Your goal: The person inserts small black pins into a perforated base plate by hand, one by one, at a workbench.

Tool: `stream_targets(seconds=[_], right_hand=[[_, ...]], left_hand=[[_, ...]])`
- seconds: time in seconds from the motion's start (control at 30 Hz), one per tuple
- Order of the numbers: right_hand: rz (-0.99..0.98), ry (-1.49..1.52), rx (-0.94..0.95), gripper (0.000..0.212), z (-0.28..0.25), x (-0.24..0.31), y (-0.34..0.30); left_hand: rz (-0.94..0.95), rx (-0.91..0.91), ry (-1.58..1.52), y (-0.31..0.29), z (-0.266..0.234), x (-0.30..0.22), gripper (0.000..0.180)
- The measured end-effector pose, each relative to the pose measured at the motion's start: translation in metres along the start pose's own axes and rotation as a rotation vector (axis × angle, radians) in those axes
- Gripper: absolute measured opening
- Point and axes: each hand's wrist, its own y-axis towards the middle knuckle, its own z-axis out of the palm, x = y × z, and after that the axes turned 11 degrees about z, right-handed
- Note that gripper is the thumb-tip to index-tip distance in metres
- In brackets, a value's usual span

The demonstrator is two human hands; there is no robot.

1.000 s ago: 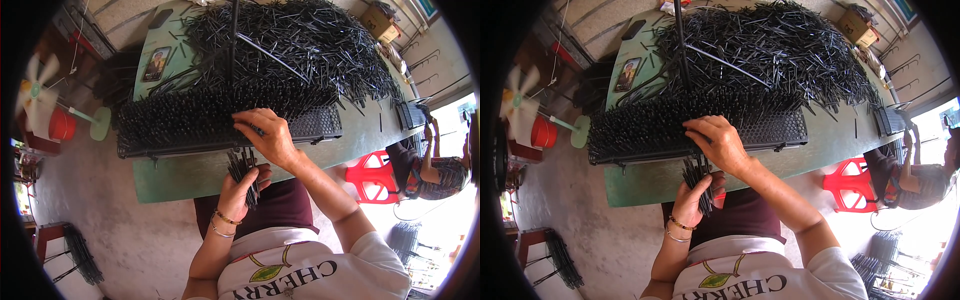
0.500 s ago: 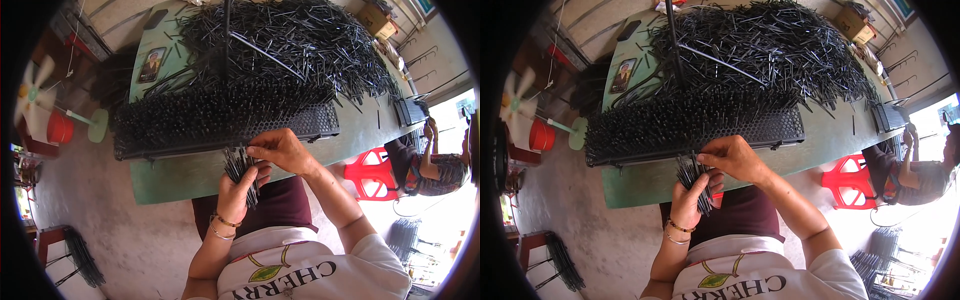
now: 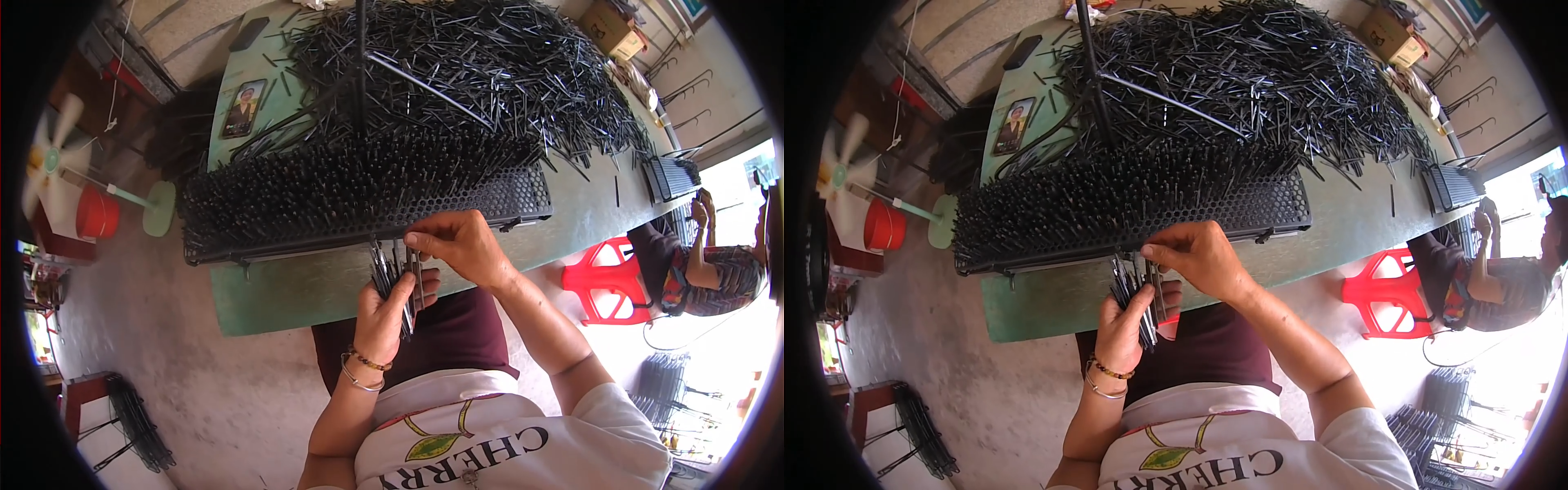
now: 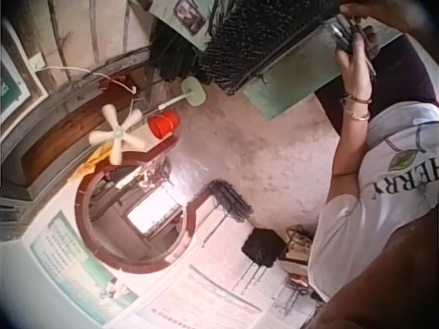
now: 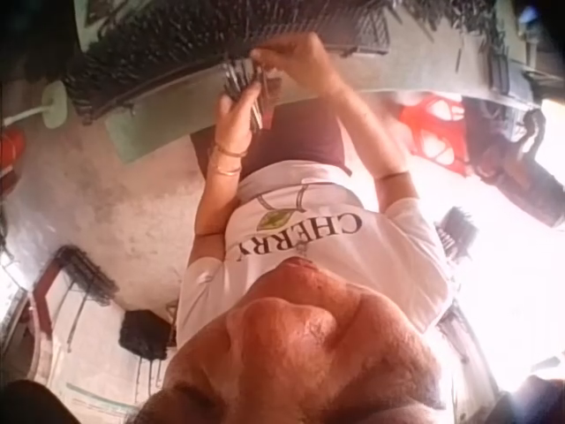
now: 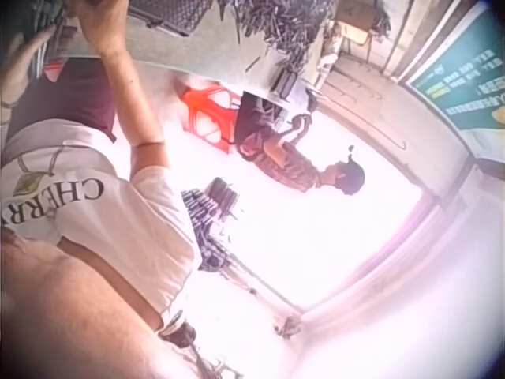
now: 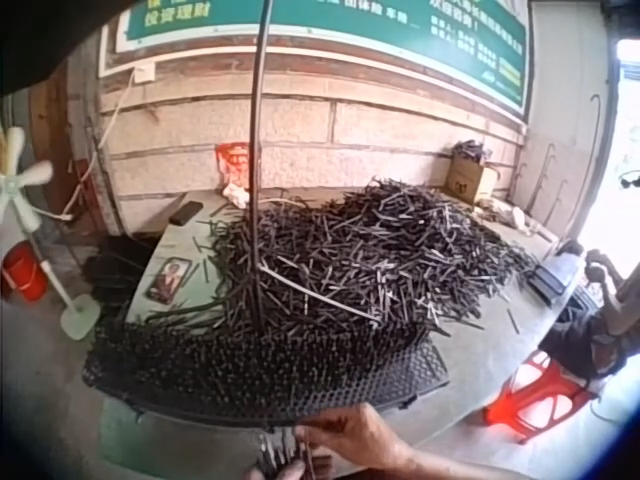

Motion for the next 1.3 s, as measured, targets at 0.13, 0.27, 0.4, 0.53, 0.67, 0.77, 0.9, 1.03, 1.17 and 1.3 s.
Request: stream_targets(seconds=[0.13, 0.27, 0.4, 0.53, 0.67, 0.77, 0.9, 1.03, 1.17, 1.3], right_hand=[[0.04, 0.038, 0.102, 0.019, -0.002, -0.004, 0.002], [-0.002, 0.068, 0.082, 0.018, -0.012, 0.0, 0.005], [-0.03, 0.117, 0.024, 0.021, -0.02, 0.013, 0.012], [-0.024, 0.11, -0.006, 0.021, -0.021, 0.022, 0.014], [-0.139, 0.189, -0.147, 0.022, -0.029, 0.027, 0.019], [-0.259, 0.118, -0.261, 0.02, -0.028, 0.028, 0.024], [-0.348, -0.082, -0.287, 0.015, -0.024, 0.025, 0.031], [-0.361, -0.136, -0.283, 0.013, -0.022, 0.018, 0.036], [-0.522, -0.197, -0.25, 0.012, -0.02, 0.014, 0.038], [-0.763, -0.513, -0.264, 0.014, -0.019, 0.014, 0.035]], left_hand=[[-0.043, 0.025, -0.024, -0.001, -0.001, -0.003, 0.028], [-0.109, -0.017, -0.071, 0.001, -0.003, -0.001, 0.027], [-0.064, -0.044, -0.09, 0.001, -0.007, 0.0, 0.021], [-0.041, -0.068, -0.077, 0.003, -0.009, 0.0, 0.018], [-0.024, -0.111, -0.064, 0.003, -0.009, -0.001, 0.018], [-0.052, -0.106, -0.067, 0.002, -0.011, 0.003, 0.02], [-0.085, -0.088, -0.079, 0.002, -0.009, 0.006, 0.022], [-0.125, -0.086, -0.09, 0.002, -0.009, 0.006, 0.021], [-0.134, -0.095, -0.103, 0.003, -0.011, 0.006, 0.021], [-0.145, -0.094, -0.117, 0.004, -0.01, 0.004, 0.021]])
